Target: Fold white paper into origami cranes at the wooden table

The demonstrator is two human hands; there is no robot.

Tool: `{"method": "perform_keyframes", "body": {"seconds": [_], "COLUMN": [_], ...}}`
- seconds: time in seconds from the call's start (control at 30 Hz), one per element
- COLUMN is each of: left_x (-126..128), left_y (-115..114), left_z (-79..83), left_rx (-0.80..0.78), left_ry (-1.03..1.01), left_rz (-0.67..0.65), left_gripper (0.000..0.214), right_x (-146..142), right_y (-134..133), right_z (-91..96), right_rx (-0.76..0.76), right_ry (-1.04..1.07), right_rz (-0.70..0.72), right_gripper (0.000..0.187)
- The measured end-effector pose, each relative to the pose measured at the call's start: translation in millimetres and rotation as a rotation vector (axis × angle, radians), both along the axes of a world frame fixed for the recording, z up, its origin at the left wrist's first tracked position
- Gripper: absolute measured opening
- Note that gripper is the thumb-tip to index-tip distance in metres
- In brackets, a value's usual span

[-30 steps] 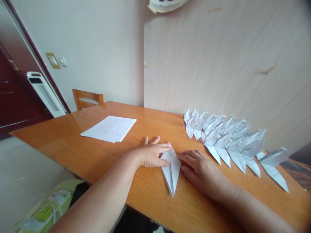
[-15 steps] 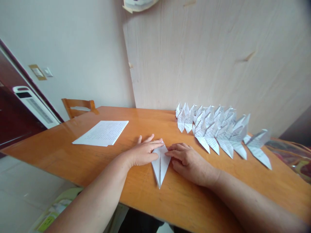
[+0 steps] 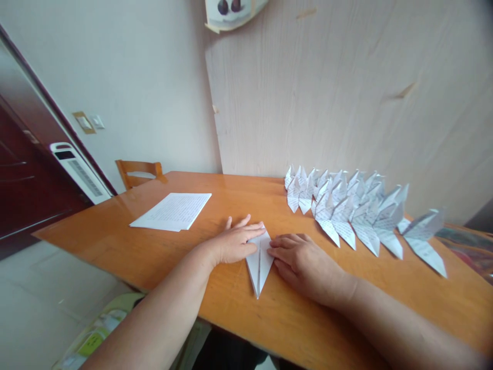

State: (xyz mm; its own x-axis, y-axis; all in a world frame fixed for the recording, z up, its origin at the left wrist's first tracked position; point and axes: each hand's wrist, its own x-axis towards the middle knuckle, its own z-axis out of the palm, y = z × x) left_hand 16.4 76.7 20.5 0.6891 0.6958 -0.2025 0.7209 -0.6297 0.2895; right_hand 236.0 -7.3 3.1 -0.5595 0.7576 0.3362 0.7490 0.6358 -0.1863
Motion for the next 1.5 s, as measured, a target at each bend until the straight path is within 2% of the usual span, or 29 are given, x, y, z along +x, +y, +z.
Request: {"method": "perform_keyframes", "body": {"seconds": [0.27,0.57,0.9,1.17,1.4,1.5], "left_x": [-2.0,-2.6,-1.9,-2.7,-4.3,-4.2], "left_y": [3.1,2.0,2.8,1.8,1.7,2.8], "left_z": [-4.1,-3.8,-6.4,-3.5,-3.6,-5.8], "left_rx": [-0.033,-0.035,-0.033,-0.056,-0.071,-0.064], "left_ry": [-0.032,-0.062,-0.078,-0.1,-0.128,-0.129], "left_rz": [0.005,0.007,0.008,0.007,-0.008,-0.011], "left_gripper": [0.066,0.068,0.067,0.068,0.09,0.089], "right_x": [-12.1,-25.1,-25.3,-14.1,-11.5,-9.7], "right_y": [-9.7,-28.9,-33.2,-30.8,-37.0,-40.4], "right_z": [-2.7,-5.6,-6.7,5.3,-3.2,-6.2], "right_rx": [0.059,0.115,0.149,0.182,0.167,0.183], "right_ry": [-0.236,-0.339,-0.306,-0.241,-0.262,-0.279], "right_rz": [-0.015,0.006,0.007,-0.068,-0.044,0.002], "right_gripper": [0.032,0.033,0.043,0.036,0.043,0.051]}}
